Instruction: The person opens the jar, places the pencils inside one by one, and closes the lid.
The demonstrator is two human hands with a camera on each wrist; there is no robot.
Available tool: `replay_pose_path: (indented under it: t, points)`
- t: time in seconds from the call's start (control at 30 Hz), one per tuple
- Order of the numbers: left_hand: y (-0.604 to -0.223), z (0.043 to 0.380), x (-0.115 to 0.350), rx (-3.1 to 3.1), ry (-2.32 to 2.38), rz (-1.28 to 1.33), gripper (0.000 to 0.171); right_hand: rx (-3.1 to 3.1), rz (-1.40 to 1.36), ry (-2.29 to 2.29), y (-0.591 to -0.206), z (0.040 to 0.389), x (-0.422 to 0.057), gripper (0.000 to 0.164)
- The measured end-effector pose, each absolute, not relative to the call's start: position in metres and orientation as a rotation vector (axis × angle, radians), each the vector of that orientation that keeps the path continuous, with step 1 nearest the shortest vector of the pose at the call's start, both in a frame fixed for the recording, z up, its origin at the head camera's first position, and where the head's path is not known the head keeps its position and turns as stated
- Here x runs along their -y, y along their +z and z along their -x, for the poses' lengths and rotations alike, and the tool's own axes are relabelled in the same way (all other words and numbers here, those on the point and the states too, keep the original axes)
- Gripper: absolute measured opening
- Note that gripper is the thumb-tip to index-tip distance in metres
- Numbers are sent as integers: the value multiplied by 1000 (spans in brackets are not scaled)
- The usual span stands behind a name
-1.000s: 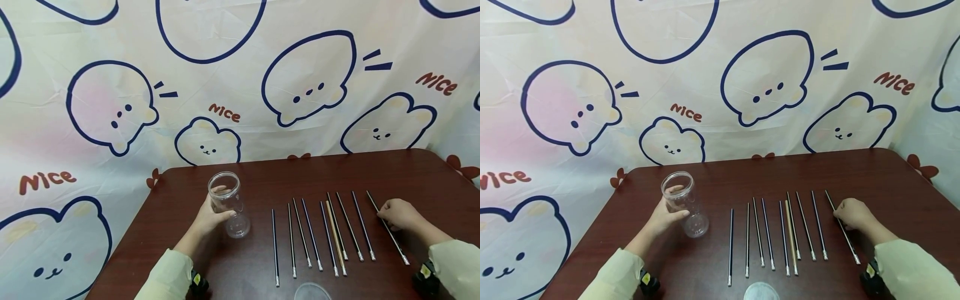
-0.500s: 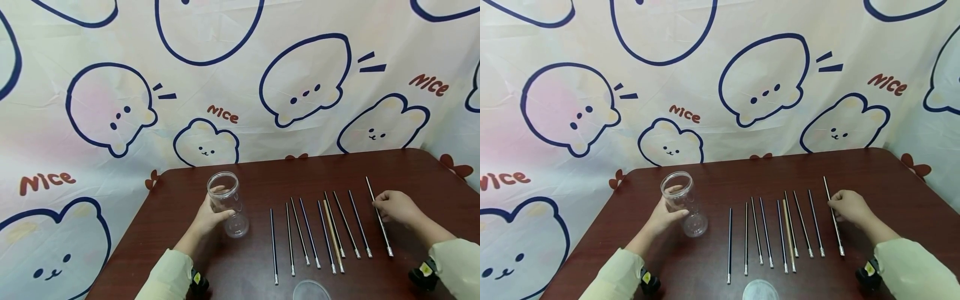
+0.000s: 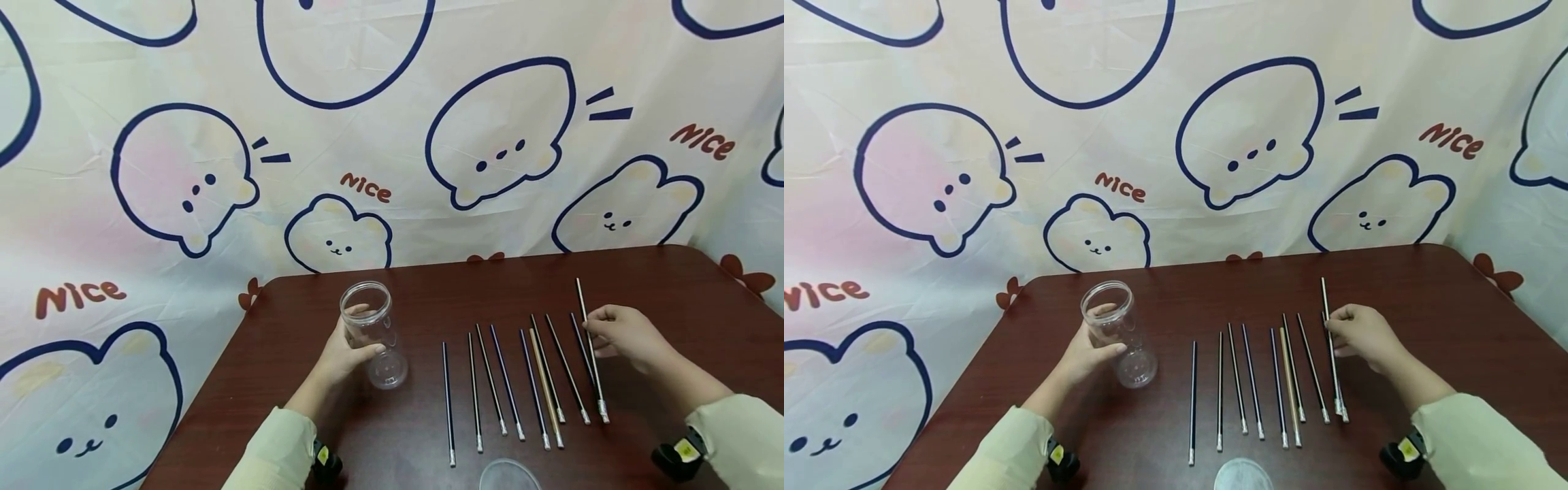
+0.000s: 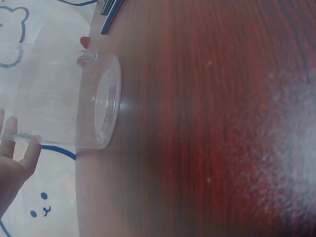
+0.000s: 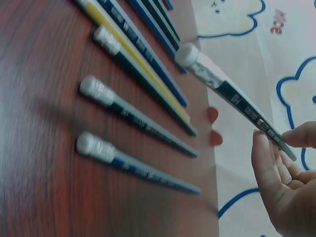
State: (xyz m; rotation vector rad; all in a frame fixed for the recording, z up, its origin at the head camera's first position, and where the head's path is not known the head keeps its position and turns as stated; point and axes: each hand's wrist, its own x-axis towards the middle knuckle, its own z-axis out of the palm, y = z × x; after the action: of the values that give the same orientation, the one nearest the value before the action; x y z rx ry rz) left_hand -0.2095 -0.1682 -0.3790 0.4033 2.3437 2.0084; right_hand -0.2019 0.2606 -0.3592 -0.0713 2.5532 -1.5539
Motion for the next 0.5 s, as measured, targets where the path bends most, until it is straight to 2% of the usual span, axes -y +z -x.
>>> replay_pose_path:
  t: [0.5]
  points:
    - [-359, 195, 160, -2365, 1990, -384, 69, -2350, 157, -1798, -341, 201, -215, 31]
